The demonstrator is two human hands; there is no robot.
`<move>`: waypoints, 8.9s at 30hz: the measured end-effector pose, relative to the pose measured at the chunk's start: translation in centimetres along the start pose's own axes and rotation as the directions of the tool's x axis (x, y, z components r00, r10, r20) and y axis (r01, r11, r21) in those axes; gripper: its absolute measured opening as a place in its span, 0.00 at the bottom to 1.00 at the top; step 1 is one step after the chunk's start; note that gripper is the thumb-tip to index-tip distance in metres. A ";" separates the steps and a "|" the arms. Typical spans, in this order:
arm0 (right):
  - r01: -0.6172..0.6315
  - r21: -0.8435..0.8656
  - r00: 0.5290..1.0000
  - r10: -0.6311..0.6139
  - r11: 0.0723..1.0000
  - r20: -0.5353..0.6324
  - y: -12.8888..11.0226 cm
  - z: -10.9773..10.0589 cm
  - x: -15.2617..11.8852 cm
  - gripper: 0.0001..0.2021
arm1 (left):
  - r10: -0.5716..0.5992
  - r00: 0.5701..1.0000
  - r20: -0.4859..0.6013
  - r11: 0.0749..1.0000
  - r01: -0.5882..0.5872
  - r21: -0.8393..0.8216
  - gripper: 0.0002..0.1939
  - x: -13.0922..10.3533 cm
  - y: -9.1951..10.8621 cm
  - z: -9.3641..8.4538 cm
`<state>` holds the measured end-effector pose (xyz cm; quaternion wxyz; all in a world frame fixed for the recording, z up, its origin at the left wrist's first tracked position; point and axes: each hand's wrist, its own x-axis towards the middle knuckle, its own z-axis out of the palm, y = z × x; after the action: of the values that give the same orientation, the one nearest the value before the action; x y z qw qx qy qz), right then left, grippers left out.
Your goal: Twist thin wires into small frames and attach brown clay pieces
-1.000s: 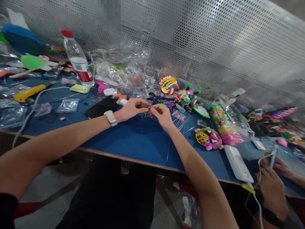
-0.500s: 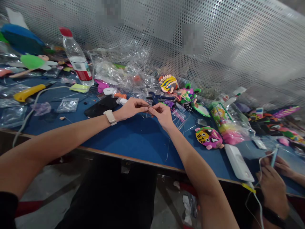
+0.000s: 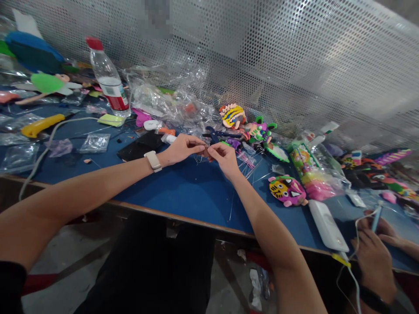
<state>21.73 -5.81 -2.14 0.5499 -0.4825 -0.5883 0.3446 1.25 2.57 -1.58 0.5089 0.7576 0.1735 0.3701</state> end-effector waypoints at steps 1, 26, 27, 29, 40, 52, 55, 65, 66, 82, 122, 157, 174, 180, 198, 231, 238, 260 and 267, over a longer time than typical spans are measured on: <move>0.000 -0.009 1.000 0.000 1.000 0.002 0.0 0.0 0.0 0.29 | 0.001 1.000 0.003 1.000 -0.001 0.010 0.15 0.0 0.0 0.0; 0.077 -0.090 0.997 -0.080 0.993 -0.022 -0.5 0.1 -0.1 0.29 | 0.038 0.999 0.024 0.998 -0.039 0.059 0.17 0.2 0.3 0.1; 0.076 -0.084 0.997 -0.078 0.994 -0.025 -0.5 0.1 -0.1 0.29 | 0.031 0.999 0.022 0.998 -0.033 0.054 0.17 0.2 0.2 0.2; 0.064 -0.078 0.998 -0.066 0.995 -0.023 -0.3 0.0 0.0 0.29 | 0.028 0.999 0.021 0.998 -0.029 0.047 0.18 0.2 0.1 0.2; 0.075 -0.100 0.997 -0.076 0.992 -0.002 -0.6 -0.2 -0.1 0.27 | 0.058 0.997 0.057 0.996 -0.061 0.061 0.19 0.1 0.2 -0.1; 0.015 -0.065 1.000 -0.015 0.998 0.003 0.0 -0.1 0.1 0.29 | 0.034 0.995 -0.090 0.999 -0.031 0.031 0.11 0.5 0.1 -0.1; 0.035 -0.092 0.999 -0.036 0.995 -0.004 0.0 -0.1 0.1 0.28 | 0.009 0.996 -0.083 1.000 -0.008 0.006 0.10 0.4 0.0 0.0; 0.096 -0.105 0.995 -0.095 0.990 0.016 0.3 0.2 -0.1 0.25 | -0.011 0.996 -0.092 1.000 0.010 -0.007 0.09 0.5 -0.4 0.0; 0.101 -0.102 0.995 -0.100 0.990 0.016 0.3 0.3 -0.1 0.25 | -0.005 0.996 -0.093 1.000 0.005 -0.008 0.09 0.5 -0.3 0.0; 0.074 -0.103 0.997 -0.073 0.992 0.018 0.4 0.0 -0.1 0.26 | 0.024 0.999 -0.047 0.999 -0.023 0.038 0.09 0.3 -0.3 0.0; 0.110 -0.149 0.991 -0.119 0.983 -0.054 0.0 0.1 0.0 0.22 | -0.080 0.985 -0.150 0.987 0.058 -0.149 0.15 0.7 -0.2 -0.2; 0.188 -0.263 0.971 -0.219 0.946 -0.094 -0.4 0.2 -0.5 0.14 | -0.055 0.988 -0.143 0.995 0.043 -0.086 0.14 0.5 -0.1 0.1; 0.130 -0.176 0.986 -0.146 0.976 -0.085 0.1 0.2 -0.1 0.20 | -0.101 0.987 -0.122 0.990 0.088 -0.110 0.15 0.2 0.0 0.3; 0.106 -0.173 0.986 -0.126 0.979 -0.108 0.6 -0.8 0.6 0.22 | -0.051 0.996 -0.068 0.995 0.044 -0.092 0.17 0.2 0.2 0.2; 0.127 -0.103 0.973 -0.144 0.987 -0.179 1.1 -1.1 0.9 0.23 | -0.049 0.990 -0.133 0.995 0.037 -0.088 0.12 0.6 -0.9 -0.1; 0.031 -0.031 0.995 -0.034 0.999 -0.094 0.7 -0.3 0.4 0.26 | -0.055 0.988 -0.147 0.996 0.044 -0.075 0.14 0.5 -0.7 0.0; 0.045 -0.051 0.995 -0.049 0.998 -0.083 0.4 -0.2 0.3 0.25 | -0.057 0.990 -0.129 0.995 0.045 -0.094 0.13 0.3 -0.2 0.0; -0.100 0.024 0.995 0.100 0.995 0.006 0.8 -0.3 0.5 0.28 | -0.030 0.999 -0.044 0.999 0.028 -0.026 0.13 0.2 -0.6 0.0; -0.074 0.049 0.997 0.076 0.996 -0.029 0.7 -0.2 0.3 0.28 | -0.040 0.998 -0.038 0.998 0.038 -0.052 0.14 0.3 -0.6 -0.1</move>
<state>22.07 -5.31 -2.63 0.5569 -0.4962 -0.5529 0.3714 1.51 3.09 -2.00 0.5318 0.7333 0.1887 0.3793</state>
